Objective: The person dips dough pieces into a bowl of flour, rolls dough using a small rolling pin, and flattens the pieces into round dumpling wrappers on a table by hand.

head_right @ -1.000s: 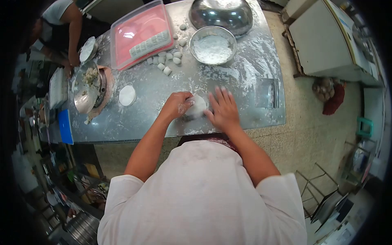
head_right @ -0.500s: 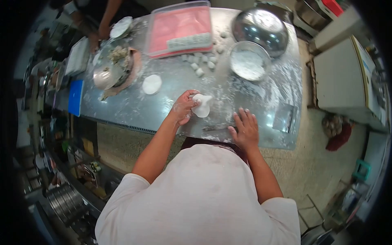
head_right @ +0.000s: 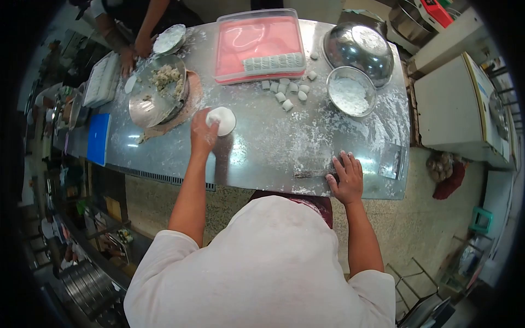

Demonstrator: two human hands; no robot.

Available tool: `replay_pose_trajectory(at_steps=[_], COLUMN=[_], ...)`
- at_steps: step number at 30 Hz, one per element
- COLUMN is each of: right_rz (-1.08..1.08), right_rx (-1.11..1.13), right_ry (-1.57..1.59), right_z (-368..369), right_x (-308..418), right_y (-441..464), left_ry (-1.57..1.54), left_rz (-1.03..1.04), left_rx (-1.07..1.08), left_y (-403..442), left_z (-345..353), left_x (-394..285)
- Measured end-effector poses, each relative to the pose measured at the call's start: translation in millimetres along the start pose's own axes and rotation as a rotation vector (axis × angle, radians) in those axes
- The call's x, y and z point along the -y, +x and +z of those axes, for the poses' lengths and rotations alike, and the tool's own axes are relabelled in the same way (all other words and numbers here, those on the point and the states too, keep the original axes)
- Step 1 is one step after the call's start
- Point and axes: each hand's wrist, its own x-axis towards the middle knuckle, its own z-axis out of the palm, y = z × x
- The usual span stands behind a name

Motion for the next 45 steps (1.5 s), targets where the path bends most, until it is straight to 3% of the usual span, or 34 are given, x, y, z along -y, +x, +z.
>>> replay_pose_trajectory(at_steps=[4,5,7,15,17,18,19,21,23,25,26,28,29,31,33,35,37,39,40,42,45], right_rz=[-0.042,-0.057,-0.047,0.04,0.061,0.053,0.042,0.04,0.02,0.013,0.004,0.0,0.002,-0.002,0.004,-0.016,-0.009,-0.009,-0.008,-0.007,-0.019], right_rx=[-0.023,-0.022,-0.04,-0.09,-0.111,-0.112,-0.112,-0.109,-0.101,-0.1,-0.102,-0.095,-0.092,-0.091,-0.092,-0.088,-0.089,-0.084,-0.078,-0.083,-0.093], right_ry=[0.039,0.049,0.055,0.107,0.12,0.142,0.162,0.179,0.189,0.203,0.216,0.232,0.24,0.258,0.273,0.302,0.309,0.325,0.33,0.34,0.328], right_z=[0.4,2.7,1.7,-8.1,-11.0,-12.9,-14.0,-14.6,-16.2,-15.3,-15.4,-15.9,-16.3,-17.8,-17.8,-16.7,-18.0,-19.2,-19.5,-20.0,-21.8], right_x=[2.3,-0.5,-0.5,-65.4,-84.5,-90.2,-94.8,-96.8,-98.4,-99.8,-100.5,-101.1,-101.4,-101.8,-102.8,-105.1,-106.3,-105.0,-105.4,-106.0,-104.8], right_y=[-0.6,-1.4,0.5,-4.0,-6.8,-7.2,-7.5,-7.1,-5.5,-5.7,-6.0,-6.2,-6.0,-5.5,-5.6,-7.0,-6.2,-10.0,-9.5,-5.1,-5.1], left_ry=[-0.25,-0.258,-0.298,-0.029,-0.266,-0.405,-0.388,-1.218,-1.056,-0.638,-0.629,-0.296,-0.292,-0.078,-0.03,0.09,0.082,0.234,0.243,0.461,0.58], left_rz=[0.17,0.179,0.089,0.179,0.007,-0.183,-0.18,-0.587,-0.555,-0.147,-0.152,0.094,0.093,0.377,0.408,0.433,0.421,0.37,0.373,0.509,0.451], left_rx=[0.218,0.221,0.437,0.342,0.388,0.425,0.429,0.337,0.267,0.254,0.249,0.389,0.387,0.288,0.307,0.51,0.478,0.714,0.712,0.845,0.797], left_y=[8.9,13.9,24.7,33.8,35.8,39.3,43.1,51.9,63.7,77.4,85.0,103.0,107.5,113.9,109.3,100.5,103.1,112.5,114.1,116.4,99.1], left_z=[57.2,71.2,89.3,143.7,147.9,151.4,155.7,160.5,165.1,175.2,178.9,176.3,186.3,217.7,245.1,259.1,250.6,244.4,243.1,239.2,237.7], left_x=[-43.3,-61.2,-103.9,-144.2,-145.7,-150.5,-155.8,-173.4,-209.4,-233.7,-247.8,-292.2,-300.1,-301.0,-295.7,-294.7,-306.7,-310.8,-310.1,-306.9,-305.2])
